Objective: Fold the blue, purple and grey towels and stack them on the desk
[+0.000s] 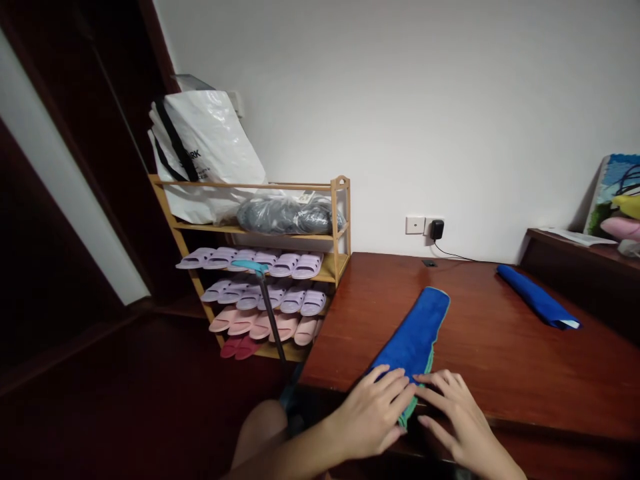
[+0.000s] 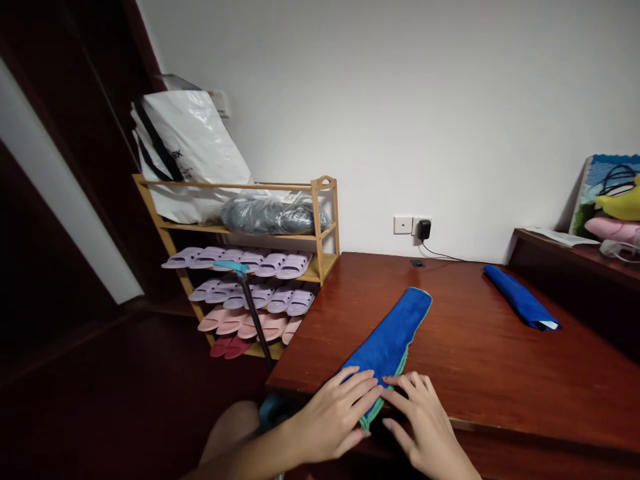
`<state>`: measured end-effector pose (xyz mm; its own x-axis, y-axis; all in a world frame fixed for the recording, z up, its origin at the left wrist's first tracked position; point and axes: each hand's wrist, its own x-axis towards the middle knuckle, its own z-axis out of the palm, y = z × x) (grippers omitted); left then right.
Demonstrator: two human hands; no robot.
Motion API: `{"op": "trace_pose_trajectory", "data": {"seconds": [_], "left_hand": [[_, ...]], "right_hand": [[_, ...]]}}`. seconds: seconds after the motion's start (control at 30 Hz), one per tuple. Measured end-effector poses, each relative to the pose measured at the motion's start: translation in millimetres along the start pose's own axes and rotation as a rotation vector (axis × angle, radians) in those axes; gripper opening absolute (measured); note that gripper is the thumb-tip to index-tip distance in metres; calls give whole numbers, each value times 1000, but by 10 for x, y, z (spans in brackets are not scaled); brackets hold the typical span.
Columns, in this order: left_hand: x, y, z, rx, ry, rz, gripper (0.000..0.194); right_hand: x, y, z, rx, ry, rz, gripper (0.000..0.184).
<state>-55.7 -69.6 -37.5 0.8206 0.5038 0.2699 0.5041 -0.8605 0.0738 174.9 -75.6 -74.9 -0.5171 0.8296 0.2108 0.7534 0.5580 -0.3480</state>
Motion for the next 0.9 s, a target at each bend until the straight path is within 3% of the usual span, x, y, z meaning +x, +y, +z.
{"op": "trace_pose_trajectory", "data": {"seconds": [0.13,0.33,0.57,0.7,0.8,0.9], "left_hand": [[17,-79,166,-12,94,-26,33],[-97,-145,152,-332,354,-74,32],[-205,-114,-56,-743,494,-277,11],[-224,-147,-214,-871,595,-319,16],[-228,-223,-343,-854,674,-349,16],[-223,-380,-465,-811,753,-396,18]], "right_hand": [[5,-15,5,23,60,13,45],[22,30,139,-82,225,-9,38],[117,-93,336,-226,629,-35,10],[202,-246,426,-245,616,-111,24],[305,-191,380,-282,588,-17,35],[395,41,191,-377,453,139,23]]}}
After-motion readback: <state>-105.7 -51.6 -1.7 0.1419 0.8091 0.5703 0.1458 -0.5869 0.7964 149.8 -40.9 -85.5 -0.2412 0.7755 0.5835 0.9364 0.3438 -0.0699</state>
